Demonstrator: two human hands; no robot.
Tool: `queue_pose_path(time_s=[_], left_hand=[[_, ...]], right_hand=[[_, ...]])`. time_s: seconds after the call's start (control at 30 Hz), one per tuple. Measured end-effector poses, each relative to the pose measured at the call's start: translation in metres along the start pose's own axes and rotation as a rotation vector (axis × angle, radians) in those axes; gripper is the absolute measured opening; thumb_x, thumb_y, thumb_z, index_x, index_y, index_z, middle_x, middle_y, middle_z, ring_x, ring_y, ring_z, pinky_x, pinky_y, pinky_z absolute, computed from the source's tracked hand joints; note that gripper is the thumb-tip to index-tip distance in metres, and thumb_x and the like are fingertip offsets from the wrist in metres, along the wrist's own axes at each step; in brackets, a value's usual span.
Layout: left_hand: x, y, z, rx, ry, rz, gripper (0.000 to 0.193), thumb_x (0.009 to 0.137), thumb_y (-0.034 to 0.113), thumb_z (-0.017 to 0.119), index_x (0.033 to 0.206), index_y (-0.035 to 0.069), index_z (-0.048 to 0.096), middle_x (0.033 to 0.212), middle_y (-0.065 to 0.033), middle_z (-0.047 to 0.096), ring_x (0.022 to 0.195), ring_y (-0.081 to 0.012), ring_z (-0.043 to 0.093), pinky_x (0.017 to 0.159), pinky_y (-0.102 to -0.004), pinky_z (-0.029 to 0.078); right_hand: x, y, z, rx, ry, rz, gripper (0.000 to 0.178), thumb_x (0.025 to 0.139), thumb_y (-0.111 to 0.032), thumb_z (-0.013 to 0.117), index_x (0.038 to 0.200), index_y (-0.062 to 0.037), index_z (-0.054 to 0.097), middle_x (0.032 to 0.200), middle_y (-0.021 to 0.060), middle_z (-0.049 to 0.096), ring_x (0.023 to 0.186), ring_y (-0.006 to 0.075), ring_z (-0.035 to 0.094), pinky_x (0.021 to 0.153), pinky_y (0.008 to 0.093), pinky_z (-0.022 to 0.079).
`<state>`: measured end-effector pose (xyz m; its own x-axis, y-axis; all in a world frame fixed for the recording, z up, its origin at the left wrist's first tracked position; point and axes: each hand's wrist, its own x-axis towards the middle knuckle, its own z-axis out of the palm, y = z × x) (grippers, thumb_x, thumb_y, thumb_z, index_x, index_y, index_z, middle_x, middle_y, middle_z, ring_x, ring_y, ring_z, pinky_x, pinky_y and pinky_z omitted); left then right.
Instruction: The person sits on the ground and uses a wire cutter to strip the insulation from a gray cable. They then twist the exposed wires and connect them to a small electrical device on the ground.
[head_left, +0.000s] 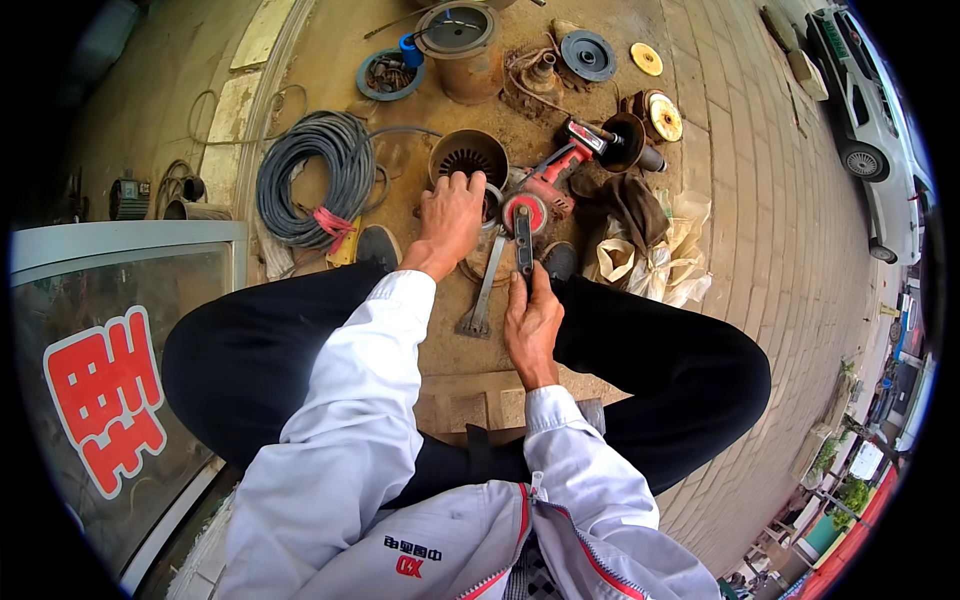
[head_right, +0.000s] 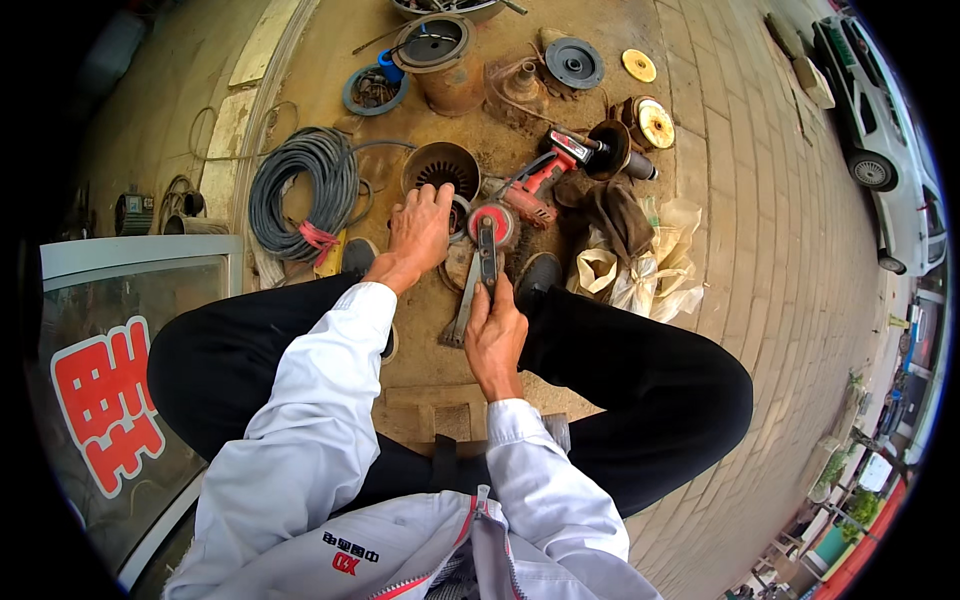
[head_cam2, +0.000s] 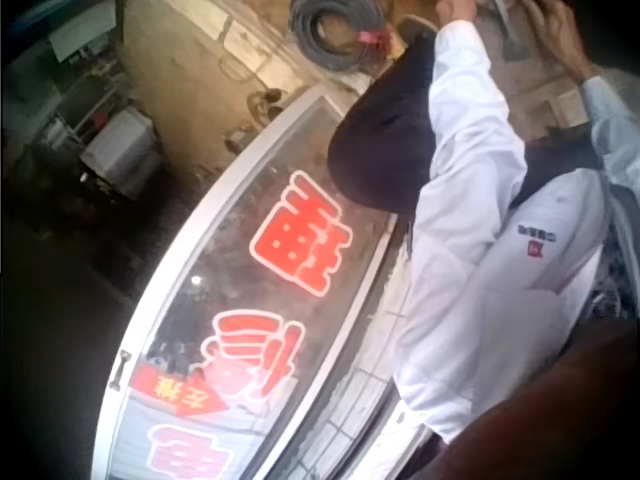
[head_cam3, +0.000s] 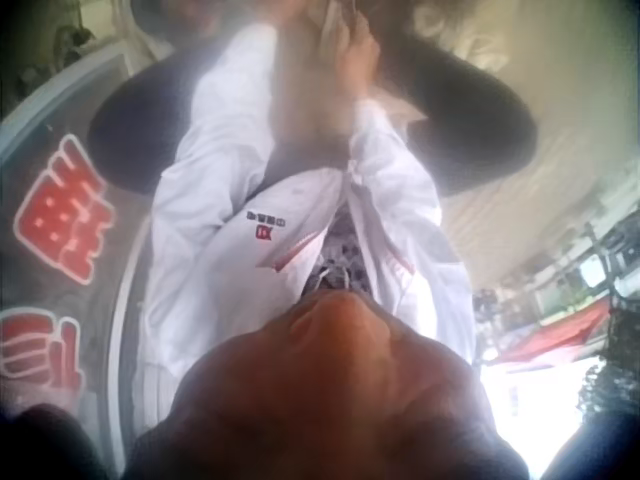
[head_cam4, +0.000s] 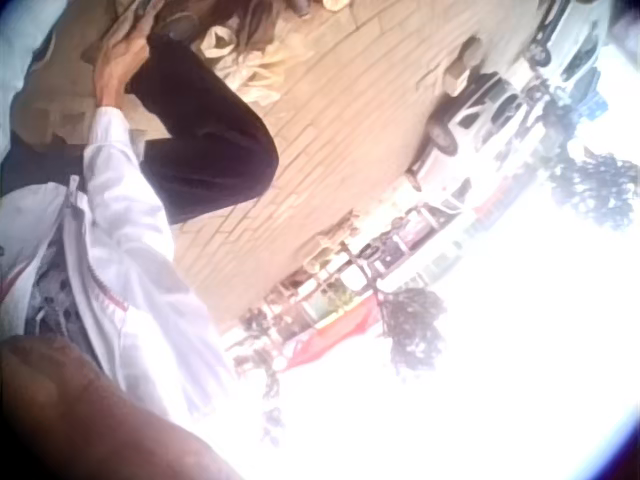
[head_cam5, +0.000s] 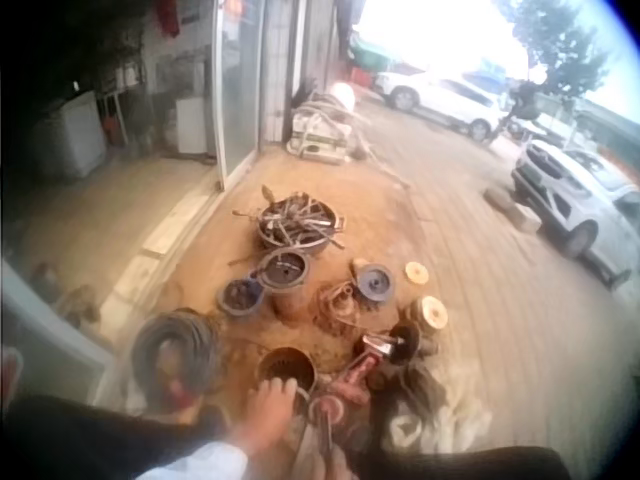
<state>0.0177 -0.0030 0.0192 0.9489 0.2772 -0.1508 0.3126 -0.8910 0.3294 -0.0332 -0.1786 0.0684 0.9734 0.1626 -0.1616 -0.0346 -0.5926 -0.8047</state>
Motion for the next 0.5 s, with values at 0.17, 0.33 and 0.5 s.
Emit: queue_pose_path(time_s=[0.17, 0.33, 0.5], left_hand=[[0.006, -0.008, 0.004, -0.074, -0.003, -0.037, 0.047, 0.081, 0.0, 0.068, 0.124, 0.001, 0.047, 0.112, -0.0245, 0.056, 0.108, -0.045, 0.056, 0.087, -0.055, 0.05], [0.007, -0.007, 0.003, -0.003, 0.024, 0.047, 0.048, 0.08, -0.001, 0.069, 0.123, 0.004, 0.047, 0.113, -0.0209, 0.056, 0.109, -0.0423, 0.056, 0.083, -0.0543, 0.051], [0.005, -0.015, 0.007, 0.001, 0.002, 0.064, 0.052, 0.078, -0.001, 0.07, 0.124, 0.006, 0.046, 0.11, -0.0209, 0.055, 0.109, -0.0426, 0.055, 0.082, -0.0542, 0.05]], right_hand=[[0.022, -0.015, 0.002, -0.02, -0.031, 0.036, 0.03, 0.1, -0.018, 0.057, 0.122, 0.0018, 0.062, 0.076, 0.0282, 0.066, 0.071, 0.0441, 0.069, 0.062, 0.0455, 0.051], [0.018, -0.017, -0.006, 0.015, -0.033, 0.071, 0.033, 0.099, -0.018, 0.057, 0.123, 0.004, 0.062, 0.076, 0.0275, 0.066, 0.074, 0.0432, 0.07, 0.065, 0.0458, 0.052], [0.036, -0.026, -0.001, -0.052, -0.108, 0.079, 0.03, 0.099, -0.019, 0.057, 0.12, 0.0017, 0.063, 0.081, 0.0302, 0.066, 0.079, 0.047, 0.068, 0.067, 0.048, 0.051]])
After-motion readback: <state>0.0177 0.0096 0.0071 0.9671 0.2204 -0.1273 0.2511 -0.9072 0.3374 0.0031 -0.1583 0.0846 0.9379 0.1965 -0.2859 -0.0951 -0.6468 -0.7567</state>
